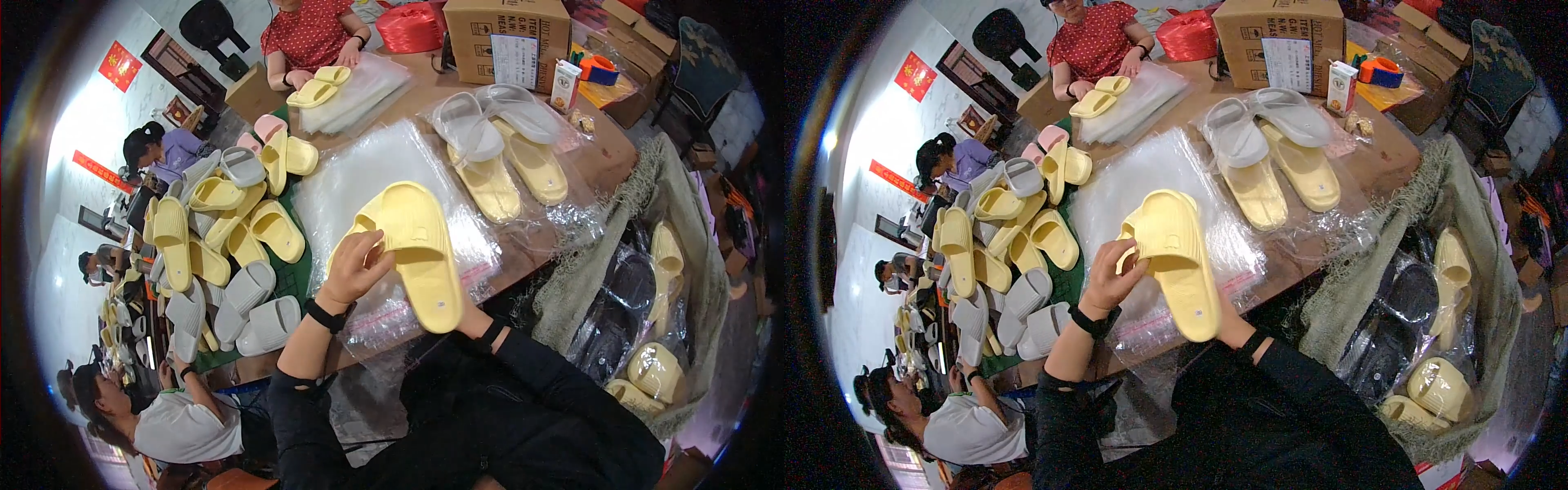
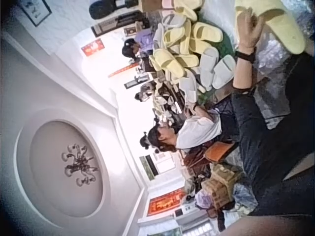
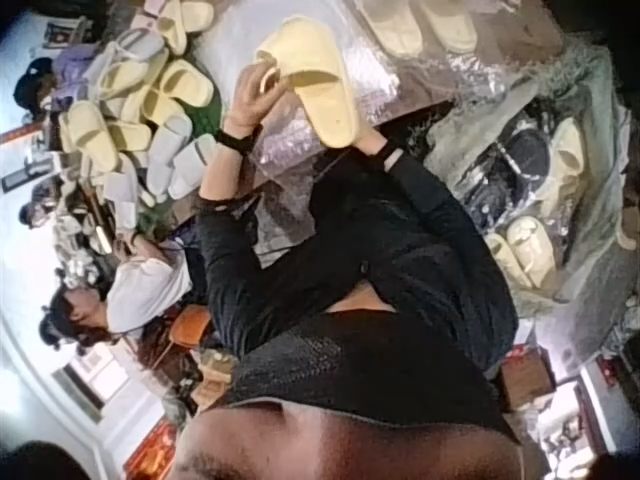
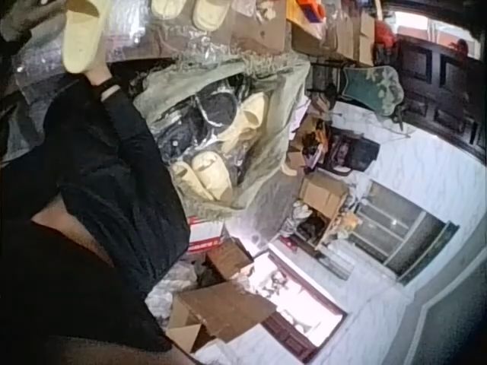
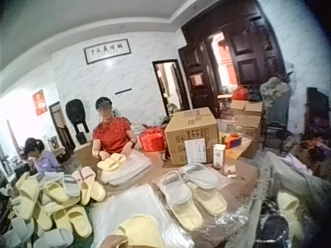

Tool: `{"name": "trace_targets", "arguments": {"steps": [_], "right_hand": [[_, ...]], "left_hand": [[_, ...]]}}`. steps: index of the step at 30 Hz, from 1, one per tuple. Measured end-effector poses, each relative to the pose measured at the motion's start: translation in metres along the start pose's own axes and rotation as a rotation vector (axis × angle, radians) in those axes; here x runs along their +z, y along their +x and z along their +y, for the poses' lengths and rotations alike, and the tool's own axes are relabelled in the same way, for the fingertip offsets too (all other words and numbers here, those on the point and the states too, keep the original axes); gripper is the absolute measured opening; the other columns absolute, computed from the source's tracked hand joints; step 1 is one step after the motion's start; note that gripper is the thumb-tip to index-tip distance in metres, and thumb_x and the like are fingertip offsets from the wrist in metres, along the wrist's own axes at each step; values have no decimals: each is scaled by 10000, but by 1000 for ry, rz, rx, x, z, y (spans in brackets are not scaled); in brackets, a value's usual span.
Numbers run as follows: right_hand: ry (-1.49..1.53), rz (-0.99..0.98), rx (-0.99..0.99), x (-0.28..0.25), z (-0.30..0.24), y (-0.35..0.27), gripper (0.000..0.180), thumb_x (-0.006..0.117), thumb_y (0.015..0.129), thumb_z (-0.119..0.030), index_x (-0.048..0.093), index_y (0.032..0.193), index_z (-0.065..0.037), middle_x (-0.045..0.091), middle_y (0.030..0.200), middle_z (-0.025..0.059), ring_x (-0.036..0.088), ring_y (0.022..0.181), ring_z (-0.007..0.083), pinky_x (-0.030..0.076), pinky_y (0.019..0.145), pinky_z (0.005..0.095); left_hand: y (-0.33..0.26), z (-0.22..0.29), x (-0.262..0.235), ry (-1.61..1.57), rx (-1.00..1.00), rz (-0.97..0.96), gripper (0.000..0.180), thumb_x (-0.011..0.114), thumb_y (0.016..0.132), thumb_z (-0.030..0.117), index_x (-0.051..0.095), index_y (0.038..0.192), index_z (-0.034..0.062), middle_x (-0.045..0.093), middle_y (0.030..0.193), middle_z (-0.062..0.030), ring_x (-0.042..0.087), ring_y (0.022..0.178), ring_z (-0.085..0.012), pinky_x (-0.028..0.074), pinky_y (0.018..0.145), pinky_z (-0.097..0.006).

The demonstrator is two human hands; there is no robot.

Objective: Sort and pack finished slippers into plastic bags in a manufacturing facility.

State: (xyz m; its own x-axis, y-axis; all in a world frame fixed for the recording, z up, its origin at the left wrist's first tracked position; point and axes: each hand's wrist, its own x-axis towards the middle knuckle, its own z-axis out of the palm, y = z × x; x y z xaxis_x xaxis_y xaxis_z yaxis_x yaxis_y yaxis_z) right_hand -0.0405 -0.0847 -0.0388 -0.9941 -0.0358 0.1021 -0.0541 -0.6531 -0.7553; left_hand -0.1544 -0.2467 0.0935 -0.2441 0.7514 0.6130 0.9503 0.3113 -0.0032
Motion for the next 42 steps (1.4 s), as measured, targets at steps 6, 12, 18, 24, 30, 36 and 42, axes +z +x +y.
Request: {"name": "trace_targets", "arguments": {"steps": [6, 12, 18, 24, 30, 36, 42], "right_hand": [[-1127, -81, -302, 19, -37, 12, 492, 629, 837, -276, 509, 1264, -62, 531, 1284, 161, 493, 1196, 319, 413, 978, 400], [-1201, -58, -240, 20, -38, 11, 473, 607, 853, -256, 498, 1278, -79, 533, 1274, 174, 502, 1180, 339, 419, 967, 410], [-1159, -40, -187, 22, -38, 12, 463, 610, 851, -262, 514, 1267, -83, 530, 1281, 173, 493, 1194, 333, 409, 983, 404], [-1179, -97, -240, 24, -46, 10, 464, 603, 861, -261, 506, 1276, -78, 526, 1285, 171, 487, 1208, 329, 397, 999, 405], [-1205, -28, -259, 24, -43, 11, 444, 602, 864, -261, 522, 1248, -53, 549, 1255, 168, 513, 1176, 328, 414, 974, 411], [-1184, -68, -277, 22, -39, 9, 471, 625, 841, -261, 520, 1249, -51, 541, 1263, 179, 505, 1179, 341, 415, 970, 413], [-1132, -61, -292, 17, -37, 12, 499, 655, 829, -259, 516, 1262, -53, 535, 1268, 173, 503, 1181, 326, 419, 964, 396]], "left_hand": [[7, 9, 2, -111, 106, -54, 251, 677, 691, -38, 581, 921, -11, 585, 1128, -198, 633, 942, -338, 554, 762, -378], [12, 22, 11, -150, -265, -22, 294, 675, 755, 4, 572, 1030, 20, 614, 1043, -176, 610, 921, -323, 521, 721, -398], [8, 26, 17, -459, -970, -100, 205, 597, 919, 163, 560, 1021, -11, 648, 776, -85, 612, 670, -173, 480, 637, -273], [5, 22, 16, -1119, -1397, -55, 256, 614, 916, 169, 508, 1096, 20, 643, 758, -39, 576, 653, -85, 446, 559, -213], [9, 20, 25, -791, -1209, -55, 256, 596, 916, 162, 526, 1104, 3, 616, 850, -42, 564, 729, -96, 463, 667, -222], [15, -11, 44, -1374, -1364, 62, 205, 571, 937, 224, 614, 941, 24, 511, 754, 35, 462, 665, -69, 383, 607, -211], [7, -1, 29, -1040, -1340, 74, 231, 521, 968, 202, 576, 1050, -7, 608, 920, -28, 542, 763, -87, 442, 711, -250]]}}
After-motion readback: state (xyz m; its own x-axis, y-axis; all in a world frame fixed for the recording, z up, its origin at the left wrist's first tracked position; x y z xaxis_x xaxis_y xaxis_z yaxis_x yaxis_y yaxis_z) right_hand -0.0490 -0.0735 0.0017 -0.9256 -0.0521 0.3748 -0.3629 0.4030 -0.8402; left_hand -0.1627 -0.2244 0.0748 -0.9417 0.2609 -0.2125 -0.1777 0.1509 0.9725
